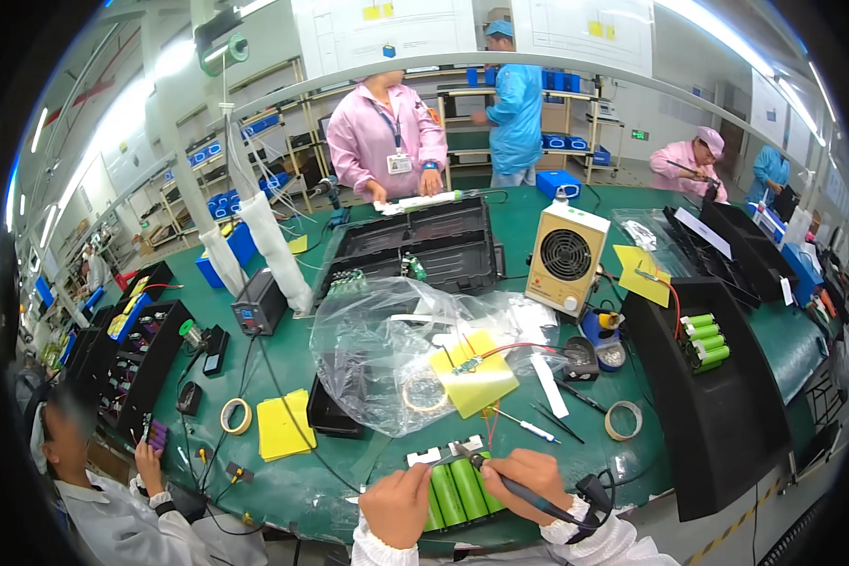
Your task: Soldering connectors and wires onto battery packs at an industrial workbench.
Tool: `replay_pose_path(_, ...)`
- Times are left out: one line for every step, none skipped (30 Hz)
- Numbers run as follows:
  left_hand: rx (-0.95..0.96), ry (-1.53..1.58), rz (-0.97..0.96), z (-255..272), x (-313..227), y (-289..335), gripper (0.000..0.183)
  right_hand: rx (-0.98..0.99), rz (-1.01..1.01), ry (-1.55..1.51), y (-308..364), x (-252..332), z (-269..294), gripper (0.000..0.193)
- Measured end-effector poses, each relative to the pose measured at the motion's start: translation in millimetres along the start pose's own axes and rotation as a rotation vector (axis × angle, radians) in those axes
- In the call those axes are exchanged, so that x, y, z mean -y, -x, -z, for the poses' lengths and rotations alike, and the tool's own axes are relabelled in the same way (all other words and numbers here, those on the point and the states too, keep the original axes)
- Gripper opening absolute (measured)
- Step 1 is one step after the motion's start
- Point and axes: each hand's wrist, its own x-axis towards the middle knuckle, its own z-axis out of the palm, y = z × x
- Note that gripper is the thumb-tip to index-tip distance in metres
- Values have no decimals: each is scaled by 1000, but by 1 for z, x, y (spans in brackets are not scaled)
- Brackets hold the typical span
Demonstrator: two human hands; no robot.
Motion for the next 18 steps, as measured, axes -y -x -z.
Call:
replay_pose_path(24,-23,17,1,0,2,7,5,4,11,0,0,0,5)
replay_pose_path(44,-19,16,1,0,3,7,3,-9,4,0,1,-1,5)
replay_pose_path(25,-6,5,1,-1,5,7,3,-26,-8,0,1,-1,5)
replay_pose_path(28,46,27,-1,-1,6,7,6,-19,-1,0,1,-1,5)
replay_pose_path(47,90,53,-2,0,6,7,-2,-19,8,0,1,-2,6)
replay_pose_path(26,93,52,-4,1,5,7,-15,-30,6,0,1,-2,7)
replay_pose_path(5,119,38,-5,2,5,7,-6,-19,11,0,1,-3,7)
replay_pose_path(-6,146,30,-6,3,5,8,-11,-19,11,0,1,-3,7)
replay_pose_path(-17,145,25,-7,3,5,8,-32,-15,1,0,1,-4,6)
replay_pose_path(-13,145,30,-7,4,4,8,-18,-16,11,0,1,-4,6)
replay_pose_path(4,144,38,-8,4,4,8,-27,-16,12,0,1,-4,6)
replay_pose_path(-11,146,35,-8,3,3,8,-35,-30,9,0,0,-4,5)
replay_pose_path(5,139,46,-7,3,3,7,-36,-15,12,1,0,-3,5)
replay_pose_path(21,131,57,-7,2,2,6,-16,-19,14,1,0,-3,5)
replay_pose_path(20,131,57,-7,2,1,6,-10,-20,7,1,0,-2,4)
replay_pose_path(-4,110,46,-7,1,0,6,2,-23,15,1,0,-2,4)
replay_pose_path(-29,88,36,-8,1,-1,6,2,-22,15,1,0,-2,4)
replay_pose_path(-28,87,37,-8,1,-1,6,-7,-28,9,1,0,-2,4)
